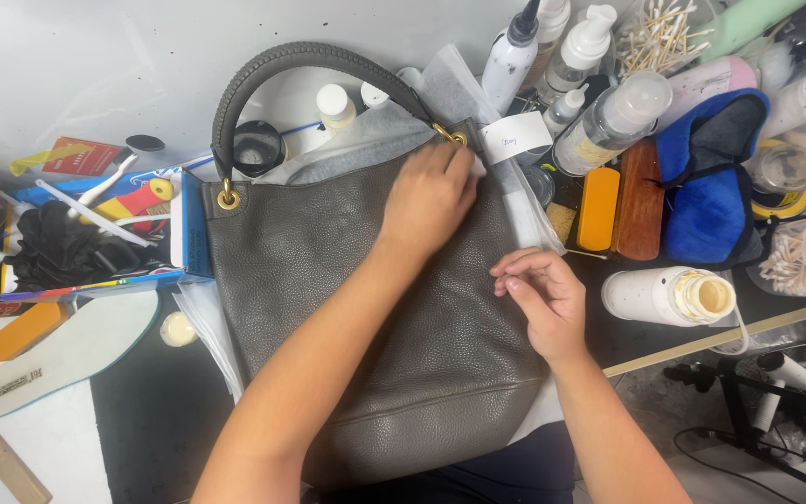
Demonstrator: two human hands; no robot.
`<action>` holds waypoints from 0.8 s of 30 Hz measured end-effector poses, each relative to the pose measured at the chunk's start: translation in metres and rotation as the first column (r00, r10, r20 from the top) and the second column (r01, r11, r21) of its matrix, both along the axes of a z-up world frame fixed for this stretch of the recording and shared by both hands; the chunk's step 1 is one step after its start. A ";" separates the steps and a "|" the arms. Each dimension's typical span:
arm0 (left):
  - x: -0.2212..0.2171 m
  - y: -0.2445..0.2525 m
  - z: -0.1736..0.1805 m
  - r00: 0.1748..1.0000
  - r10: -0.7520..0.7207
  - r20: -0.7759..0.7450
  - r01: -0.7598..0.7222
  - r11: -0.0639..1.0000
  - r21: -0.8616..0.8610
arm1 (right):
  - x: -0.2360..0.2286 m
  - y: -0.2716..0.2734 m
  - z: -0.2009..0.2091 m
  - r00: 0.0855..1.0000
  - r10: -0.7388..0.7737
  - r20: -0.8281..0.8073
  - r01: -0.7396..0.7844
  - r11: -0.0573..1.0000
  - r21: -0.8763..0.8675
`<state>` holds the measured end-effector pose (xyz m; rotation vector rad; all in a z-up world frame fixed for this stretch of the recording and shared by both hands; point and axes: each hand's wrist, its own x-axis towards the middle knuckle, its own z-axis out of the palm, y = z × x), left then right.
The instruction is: The person applies a white cream from a small bottle onto a dark gray leather handbag using a white cloth. They rub the cream into the surface of the bag and then smooth it out with their hands.
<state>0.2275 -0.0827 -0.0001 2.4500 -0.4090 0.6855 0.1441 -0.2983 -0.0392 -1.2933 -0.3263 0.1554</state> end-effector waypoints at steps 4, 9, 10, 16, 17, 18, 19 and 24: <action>0.033 0.009 -0.003 0.975 -0.102 0.196 0.058 0.974 0.217 | 0.002 0.001 0.004 1.000 0.009 -0.005 -0.009 0.999 -0.052; 0.075 0.001 -0.007 0.995 -0.028 0.099 -0.016 0.910 0.415 | 0.003 0.001 0.003 1.000 0.010 0.000 -0.010 0.998 -0.065; 0.081 0.003 -0.006 0.997 -0.014 0.081 -0.023 0.897 0.442 | 0.003 0.001 0.003 1.000 0.012 -0.006 -0.013 0.998 -0.063; 0.063 0.006 0.007 0.961 -0.274 -0.029 0.272 0.923 0.273 | 0.003 0.001 0.002 1.000 0.009 -0.012 -0.009 0.998 -0.062; 0.051 0.005 0.008 0.952 -0.304 -0.028 0.301 0.922 0.241 | 0.003 0.000 0.002 1.000 0.013 -0.009 -0.013 0.998 -0.063; 0.038 0.008 0.008 0.943 -0.333 -0.025 0.331 0.920 0.209 | 0.002 0.000 0.001 1.000 0.013 -0.014 -0.014 0.998 -0.055; 0.028 0.012 0.009 0.932 -0.362 -0.019 0.360 0.916 0.178 | 0.003 0.000 0.001 1.000 0.014 -0.015 -0.015 0.999 -0.047; 0.002 0.040 -0.005 0.995 -0.087 -0.049 0.089 0.995 0.048 | 0.002 -0.001 -0.002 1.000 0.015 -0.013 -0.015 0.999 -0.038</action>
